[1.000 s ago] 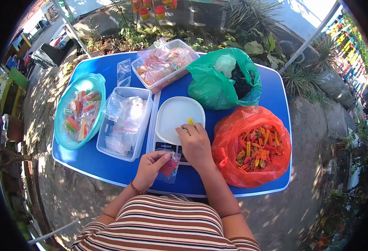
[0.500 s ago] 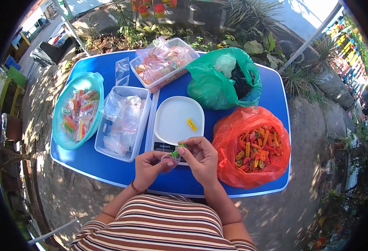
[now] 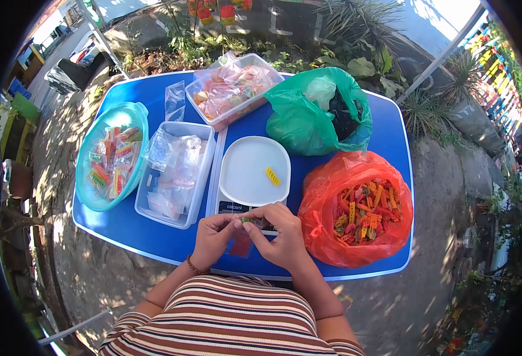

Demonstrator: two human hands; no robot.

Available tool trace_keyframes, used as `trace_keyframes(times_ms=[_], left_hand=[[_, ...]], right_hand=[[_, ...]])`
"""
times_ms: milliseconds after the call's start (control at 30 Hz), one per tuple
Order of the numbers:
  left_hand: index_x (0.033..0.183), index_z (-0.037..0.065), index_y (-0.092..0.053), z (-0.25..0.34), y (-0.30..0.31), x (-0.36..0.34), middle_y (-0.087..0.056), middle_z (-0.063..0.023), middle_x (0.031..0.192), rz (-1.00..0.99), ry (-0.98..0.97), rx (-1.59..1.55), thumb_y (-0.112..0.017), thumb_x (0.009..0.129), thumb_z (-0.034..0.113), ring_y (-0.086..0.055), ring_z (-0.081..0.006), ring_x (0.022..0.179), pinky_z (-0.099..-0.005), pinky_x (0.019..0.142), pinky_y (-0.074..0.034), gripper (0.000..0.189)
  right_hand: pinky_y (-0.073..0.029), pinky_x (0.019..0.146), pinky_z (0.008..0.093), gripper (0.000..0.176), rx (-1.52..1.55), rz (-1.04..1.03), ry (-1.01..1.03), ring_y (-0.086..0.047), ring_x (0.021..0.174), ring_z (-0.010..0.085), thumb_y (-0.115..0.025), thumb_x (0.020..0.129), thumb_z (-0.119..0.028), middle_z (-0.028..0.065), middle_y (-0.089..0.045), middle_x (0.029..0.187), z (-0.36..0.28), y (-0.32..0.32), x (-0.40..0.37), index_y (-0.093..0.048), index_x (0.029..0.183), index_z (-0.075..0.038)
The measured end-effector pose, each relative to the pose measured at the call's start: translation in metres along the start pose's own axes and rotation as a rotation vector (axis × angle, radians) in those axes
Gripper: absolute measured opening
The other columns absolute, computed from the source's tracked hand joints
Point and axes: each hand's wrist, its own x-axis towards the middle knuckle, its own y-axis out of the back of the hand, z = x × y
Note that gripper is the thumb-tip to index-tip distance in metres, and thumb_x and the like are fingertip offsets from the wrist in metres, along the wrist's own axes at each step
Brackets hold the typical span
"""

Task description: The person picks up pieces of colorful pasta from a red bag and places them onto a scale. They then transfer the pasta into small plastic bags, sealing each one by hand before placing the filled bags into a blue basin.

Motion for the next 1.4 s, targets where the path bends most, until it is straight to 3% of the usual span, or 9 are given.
trace_keyframes(times_ms=[200, 300, 400, 600, 700, 933, 1200, 1300, 1400], left_hand=[[0.119, -0.003, -0.074, 0.003, 0.001, 0.0, -0.078, -0.0108, 0.099, -0.011, 0.033, -0.065, -0.069, 0.102, 0.026, -0.071, -0.0105, 0.087, -0.025, 0.078, -0.058, 0.034], [0.119, -0.003, -0.074, 0.0, 0.003, 0.001, -0.078, -0.0102, 0.101, 0.012, 0.029, -0.073, -0.069, 0.102, 0.026, -0.07, -0.0098, 0.089, -0.0244, 0.079, -0.057, 0.034], [0.12, -0.002, -0.074, 0.002, 0.006, 0.002, -0.078, -0.01, 0.103, 0.018, 0.046, -0.077, -0.069, 0.102, 0.026, -0.069, -0.0094, 0.091, -0.0239, 0.081, -0.056, 0.034], [0.12, -0.003, -0.074, 0.007, 0.007, 0.001, -0.077, -0.0094, 0.102, -0.007, 0.068, -0.06, -0.069, 0.102, 0.026, -0.068, -0.0087, 0.089, -0.0238, 0.08, -0.056, 0.034], [0.12, -0.003, -0.074, 0.004, 0.01, 0.001, -0.077, -0.0083, 0.098, -0.016, 0.101, -0.102, -0.068, 0.102, 0.026, -0.068, -0.0081, 0.087, -0.0236, 0.078, -0.056, 0.034], [0.12, -0.003, -0.074, 0.001, 0.006, -0.001, -0.076, -0.0084, 0.099, -0.006, 0.136, -0.125, -0.066, 0.104, 0.03, -0.067, -0.0075, 0.087, -0.0232, 0.076, -0.055, 0.038], [0.136, 0.0, -0.064, 0.009, 0.006, -0.001, -0.076, -0.0078, 0.11, -0.235, 0.096, -0.024, -0.074, 0.097, 0.013, -0.07, -0.0104, 0.097, -0.0267, 0.087, -0.057, 0.043], [0.134, -0.002, -0.065, 0.01, 0.007, -0.002, -0.075, -0.0103, 0.113, -0.257, 0.116, -0.001, -0.075, 0.095, 0.011, -0.071, -0.0131, 0.101, -0.0294, 0.091, -0.058, 0.042], [0.13, -0.001, -0.068, 0.012, 0.007, 0.001, -0.076, -0.009, 0.11, -0.258, 0.136, -0.001, -0.077, 0.094, 0.014, -0.07, -0.0113, 0.097, -0.0275, 0.088, -0.058, 0.039]], right_hand=[[-0.049, 0.07, 0.0241, 0.013, 0.559, -0.024, -0.379, -0.063, 0.079, 0.0071, -0.072, 0.093, -0.007, 0.0059, -0.072, 0.093, 0.009, -0.003, -0.007, -0.07, 0.103, 0.002], [-0.049, 0.071, 0.0248, 0.012, 0.429, -0.036, -0.381, -0.062, 0.08, 0.0091, -0.073, 0.091, -0.006, 0.0055, -0.071, 0.093, 0.003, 0.003, -0.002, -0.071, 0.102, 0.0], [-0.05, 0.073, 0.0269, 0.012, 0.082, -0.066, -0.158, -0.062, 0.083, 0.0132, -0.075, 0.089, -0.005, 0.0065, -0.072, 0.095, 0.002, 0.007, 0.003, -0.073, 0.1, -0.002], [-0.047, 0.078, 0.0299, 0.012, 0.177, -0.044, -0.174, -0.06, 0.086, 0.016, -0.077, 0.089, -0.008, 0.0051, -0.073, 0.093, 0.012, -0.001, -0.004, -0.074, 0.099, -0.003], [-0.046, 0.086, 0.0333, 0.015, 0.013, -0.108, -0.073, -0.06, 0.092, 0.0202, -0.078, 0.087, -0.01, 0.0052, -0.071, 0.096, 0.008, 0.002, 0.001, -0.075, 0.101, -0.004], [-0.044, 0.092, 0.0376, 0.014, -0.085, -0.183, -0.069, -0.053, 0.102, 0.0247, -0.074, 0.09, -0.014, 0.0072, -0.065, 0.111, 0.002, 0.005, 0.003, -0.078, 0.103, -0.009], [-0.044, 0.098, 0.0362, 0.018, 0.064, -0.271, -0.11, -0.057, 0.111, 0.024, -0.08, 0.083, -0.012, 0.0081, -0.068, 0.117, 0.018, 0.023, 0.005, -0.079, 0.101, -0.008], [-0.046, 0.094, 0.0347, 0.019, 0.026, -0.311, -0.101, -0.059, 0.109, 0.0226, -0.083, 0.078, -0.008, 0.0072, -0.069, 0.114, 0.014, 0.027, 0.009, -0.08, 0.097, -0.008], [-0.049, 0.089, 0.0338, 0.019, 0.002, -0.171, -0.053, -0.062, 0.102, 0.0217, -0.083, 0.073, -0.003, 0.0065, -0.071, 0.107, 0.014, 0.019, 0.005, -0.079, 0.092, -0.006]])
